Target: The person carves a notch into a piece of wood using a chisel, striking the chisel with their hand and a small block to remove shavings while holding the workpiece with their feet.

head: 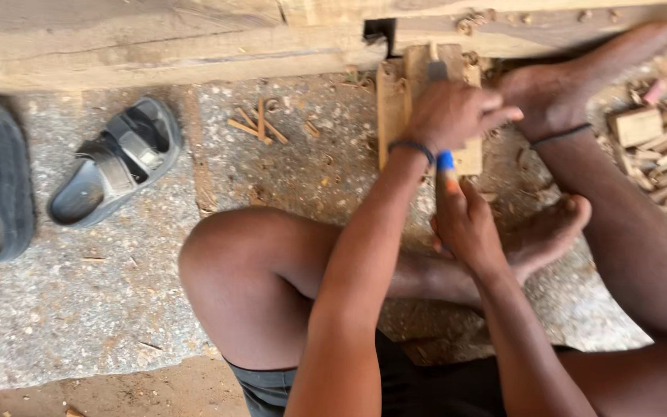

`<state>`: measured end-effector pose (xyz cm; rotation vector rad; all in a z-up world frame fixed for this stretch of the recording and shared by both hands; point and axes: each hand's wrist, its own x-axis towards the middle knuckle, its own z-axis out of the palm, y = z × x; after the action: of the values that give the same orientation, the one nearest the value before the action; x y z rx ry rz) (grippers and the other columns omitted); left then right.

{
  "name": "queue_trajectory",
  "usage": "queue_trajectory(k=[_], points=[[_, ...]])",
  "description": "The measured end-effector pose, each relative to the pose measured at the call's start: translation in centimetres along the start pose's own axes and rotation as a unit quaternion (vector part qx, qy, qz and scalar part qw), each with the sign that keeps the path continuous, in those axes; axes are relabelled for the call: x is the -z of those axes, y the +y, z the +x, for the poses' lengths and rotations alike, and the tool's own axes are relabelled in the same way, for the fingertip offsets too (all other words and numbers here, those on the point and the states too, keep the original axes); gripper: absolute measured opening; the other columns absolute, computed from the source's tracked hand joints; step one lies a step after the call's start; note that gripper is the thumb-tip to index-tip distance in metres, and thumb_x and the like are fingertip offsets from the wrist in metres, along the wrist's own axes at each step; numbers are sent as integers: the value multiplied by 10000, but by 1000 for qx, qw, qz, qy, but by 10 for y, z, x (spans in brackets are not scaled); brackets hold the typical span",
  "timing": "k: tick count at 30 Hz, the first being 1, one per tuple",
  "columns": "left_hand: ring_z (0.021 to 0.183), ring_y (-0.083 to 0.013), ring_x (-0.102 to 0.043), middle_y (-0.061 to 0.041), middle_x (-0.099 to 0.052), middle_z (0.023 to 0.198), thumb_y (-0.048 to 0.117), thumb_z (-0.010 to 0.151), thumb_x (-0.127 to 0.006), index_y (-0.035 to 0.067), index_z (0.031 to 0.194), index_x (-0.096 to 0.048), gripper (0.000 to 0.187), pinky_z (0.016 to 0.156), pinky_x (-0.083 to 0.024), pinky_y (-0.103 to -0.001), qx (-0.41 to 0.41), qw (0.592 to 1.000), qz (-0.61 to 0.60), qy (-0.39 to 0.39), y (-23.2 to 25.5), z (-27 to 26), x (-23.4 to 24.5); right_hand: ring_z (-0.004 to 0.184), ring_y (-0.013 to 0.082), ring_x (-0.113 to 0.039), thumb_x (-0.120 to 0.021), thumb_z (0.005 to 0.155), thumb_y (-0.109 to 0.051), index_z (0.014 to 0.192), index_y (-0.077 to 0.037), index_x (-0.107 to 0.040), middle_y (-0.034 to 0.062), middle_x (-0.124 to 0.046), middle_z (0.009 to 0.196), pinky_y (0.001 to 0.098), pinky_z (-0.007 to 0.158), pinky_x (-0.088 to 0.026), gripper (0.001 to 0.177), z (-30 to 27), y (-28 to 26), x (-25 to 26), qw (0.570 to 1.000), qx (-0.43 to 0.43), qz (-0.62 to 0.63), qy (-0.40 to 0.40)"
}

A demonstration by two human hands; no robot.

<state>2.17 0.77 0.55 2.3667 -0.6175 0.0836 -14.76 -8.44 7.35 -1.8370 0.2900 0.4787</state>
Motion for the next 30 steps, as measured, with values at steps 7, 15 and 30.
queue_trajectory(k=[7,15,30], points=[[467,-133,-551,-1,-552,528,710,938,-500,212,722,-644,561,529,-491,-370,2,999,54,3,-6,16,13,442,177,-541,-409,1060,-459,1021,-21,-570,101,-565,625,345,376,-414,469,12,-5,-13,1000,6,-8,25],[535,-72,-575,35,-626,631,527,1029,-600,206,796,-644,400,495,-481,-248,-55,957,-19,283,-18,-58,17,423,142,-510,-426,1023,-412,1218,-90,-571,64,-591,676,320,340,-370,404,15,14,-7,988,-29,143,44],[988,-200,-661,-74,-598,1223,513,919,-689,198,1355,-613,544,866,-606,-389,43,960,156,228,-38,-68,18,457,132,-480,-453,1046,-400,1211,-93,-475,41,-579,740,284,362,-328,350,-40,-5,69,972,-17,209,107]])
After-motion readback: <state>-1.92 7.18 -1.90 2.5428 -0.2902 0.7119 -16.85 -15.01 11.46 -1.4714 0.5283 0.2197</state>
